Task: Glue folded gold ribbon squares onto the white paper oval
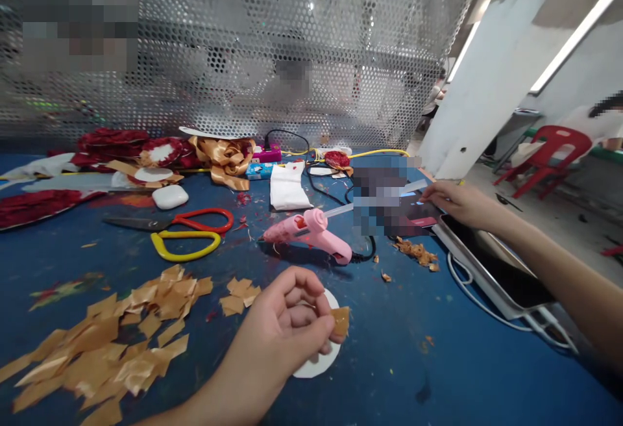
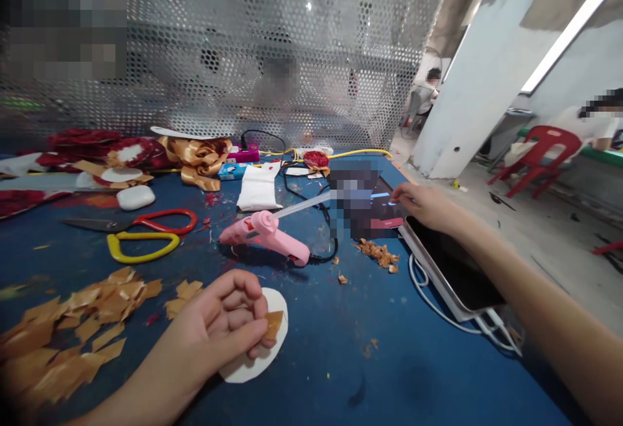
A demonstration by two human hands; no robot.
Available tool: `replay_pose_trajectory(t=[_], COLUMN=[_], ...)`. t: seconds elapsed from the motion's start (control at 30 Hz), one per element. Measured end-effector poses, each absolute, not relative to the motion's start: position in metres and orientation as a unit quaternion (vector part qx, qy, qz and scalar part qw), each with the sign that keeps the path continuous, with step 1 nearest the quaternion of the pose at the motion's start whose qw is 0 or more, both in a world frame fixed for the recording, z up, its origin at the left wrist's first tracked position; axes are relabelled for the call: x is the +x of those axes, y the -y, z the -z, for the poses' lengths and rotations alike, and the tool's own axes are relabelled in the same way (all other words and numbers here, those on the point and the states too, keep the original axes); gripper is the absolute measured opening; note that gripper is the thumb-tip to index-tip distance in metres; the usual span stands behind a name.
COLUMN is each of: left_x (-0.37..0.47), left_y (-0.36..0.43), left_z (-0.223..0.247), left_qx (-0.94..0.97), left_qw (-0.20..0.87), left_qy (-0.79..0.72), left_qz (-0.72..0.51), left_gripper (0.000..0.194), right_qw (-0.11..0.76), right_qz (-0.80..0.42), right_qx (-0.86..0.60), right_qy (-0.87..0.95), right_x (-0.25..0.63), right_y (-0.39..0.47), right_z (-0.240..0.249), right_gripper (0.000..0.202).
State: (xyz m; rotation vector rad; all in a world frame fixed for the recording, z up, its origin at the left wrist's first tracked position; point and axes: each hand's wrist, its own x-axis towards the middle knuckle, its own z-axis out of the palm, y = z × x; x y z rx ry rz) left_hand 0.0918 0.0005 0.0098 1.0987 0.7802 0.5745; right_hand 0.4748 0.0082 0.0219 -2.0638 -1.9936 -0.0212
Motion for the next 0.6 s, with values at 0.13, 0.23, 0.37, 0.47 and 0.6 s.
replay_pose_trajectory(t=[0.13, 0.23, 0.37, 0.47, 0.6], left_x=[0.091, 0.091, 0.093, 0.094, 0.092], left_y=[0.0, 0.001, 0.002, 0.003, 0.005], left_z=[-0.01, -0.011, -0.013, -0.015, -0.018], left_qx=[0.506, 0.504, 0.498, 0.489, 0.485], left_qw=[0.741, 0.738, 0.74, 0.739, 0.734], left_qy=[-0.355, -0.359, -0.357, -0.358, -0.35], left_qz=[-0.263, -0.269, -0.278, -0.294, -0.322], left_gripper=[0.029, 0.028, 0.029, 0.032, 0.034], right_qw=[0.134, 0.159, 0.239, 0.296, 0.306], right_qz=[0.012, 0.016, 0.042, 0.01, 0.003], right_qx=[-0.708, -0.732, -0.729, -0.641, -0.513], right_qy=[0.694, 0.662, 0.64, 0.708, 0.802], right_x=[0.471, 0.465, 0.427, 0.373, 0.305], right_y=[-0.008, -0.003, 0.017, 0.036, 0.054], right_z=[-0.025, -0.038, -0.063, -0.067, -0.04], right_gripper=[0.021, 0.02, 0.015, 0.016, 0.007])
